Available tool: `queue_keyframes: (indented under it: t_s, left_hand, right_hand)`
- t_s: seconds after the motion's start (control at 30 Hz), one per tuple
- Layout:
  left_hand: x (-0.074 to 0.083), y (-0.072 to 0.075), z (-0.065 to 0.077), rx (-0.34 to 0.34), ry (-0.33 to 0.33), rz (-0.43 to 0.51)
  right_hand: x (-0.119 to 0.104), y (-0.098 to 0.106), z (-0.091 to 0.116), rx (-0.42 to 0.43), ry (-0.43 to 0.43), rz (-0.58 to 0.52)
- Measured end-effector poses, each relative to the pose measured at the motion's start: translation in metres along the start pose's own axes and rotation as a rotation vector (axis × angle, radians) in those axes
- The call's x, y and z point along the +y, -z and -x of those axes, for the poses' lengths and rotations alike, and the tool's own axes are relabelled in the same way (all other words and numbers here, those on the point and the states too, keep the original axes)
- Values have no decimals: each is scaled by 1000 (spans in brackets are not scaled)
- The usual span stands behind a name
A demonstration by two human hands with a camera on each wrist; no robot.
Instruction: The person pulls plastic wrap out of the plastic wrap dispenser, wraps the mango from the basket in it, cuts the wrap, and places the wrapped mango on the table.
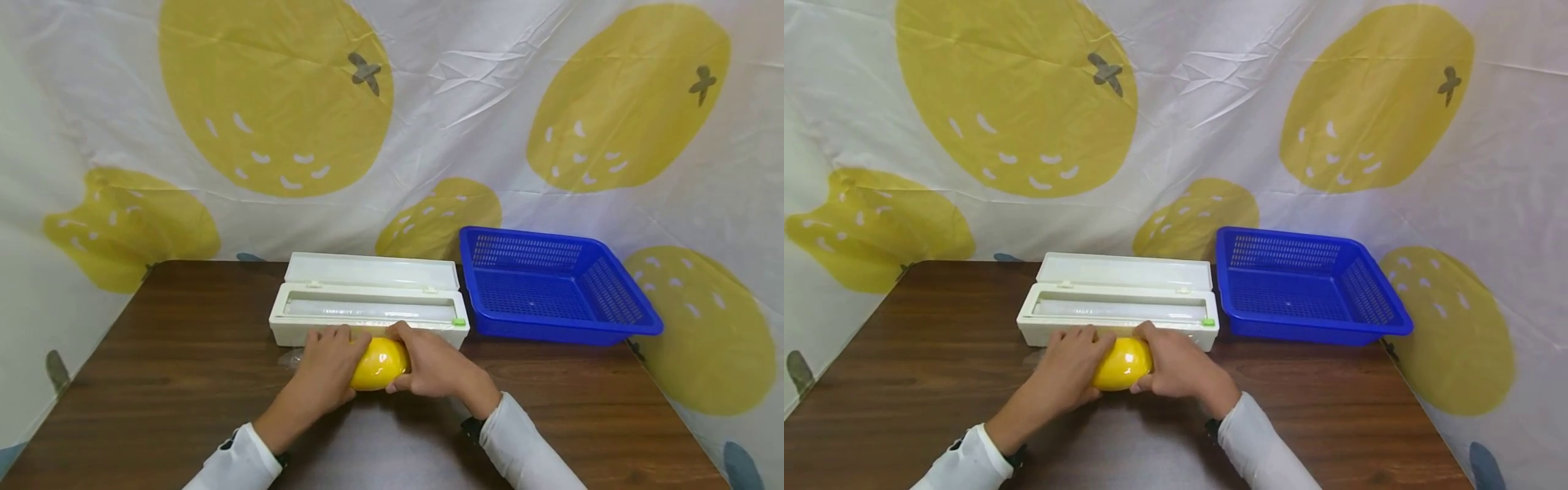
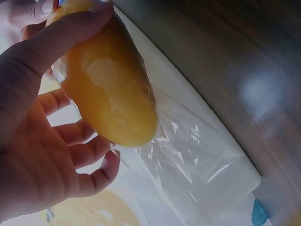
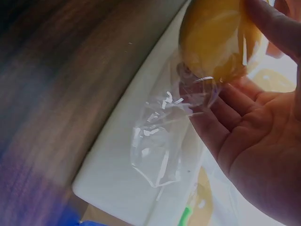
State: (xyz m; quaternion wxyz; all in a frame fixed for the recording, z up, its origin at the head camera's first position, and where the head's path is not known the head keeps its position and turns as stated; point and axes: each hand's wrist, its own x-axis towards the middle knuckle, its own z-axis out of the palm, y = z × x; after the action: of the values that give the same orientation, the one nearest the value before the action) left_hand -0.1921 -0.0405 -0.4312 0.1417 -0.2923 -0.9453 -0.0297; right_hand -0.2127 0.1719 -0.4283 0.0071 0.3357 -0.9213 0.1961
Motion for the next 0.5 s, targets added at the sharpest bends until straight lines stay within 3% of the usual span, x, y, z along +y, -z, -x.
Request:
queue_keyframes:
  t_s: [0.23, 0.5]
  left_hand:
    - [-4, 2, 0, 17, 10, 76]
    - [-10, 3, -1, 20, 2, 78]
  right_hand:
    - [-3, 5, 3, 39, 51, 66]
    - [-12, 10, 5, 91, 55, 209]
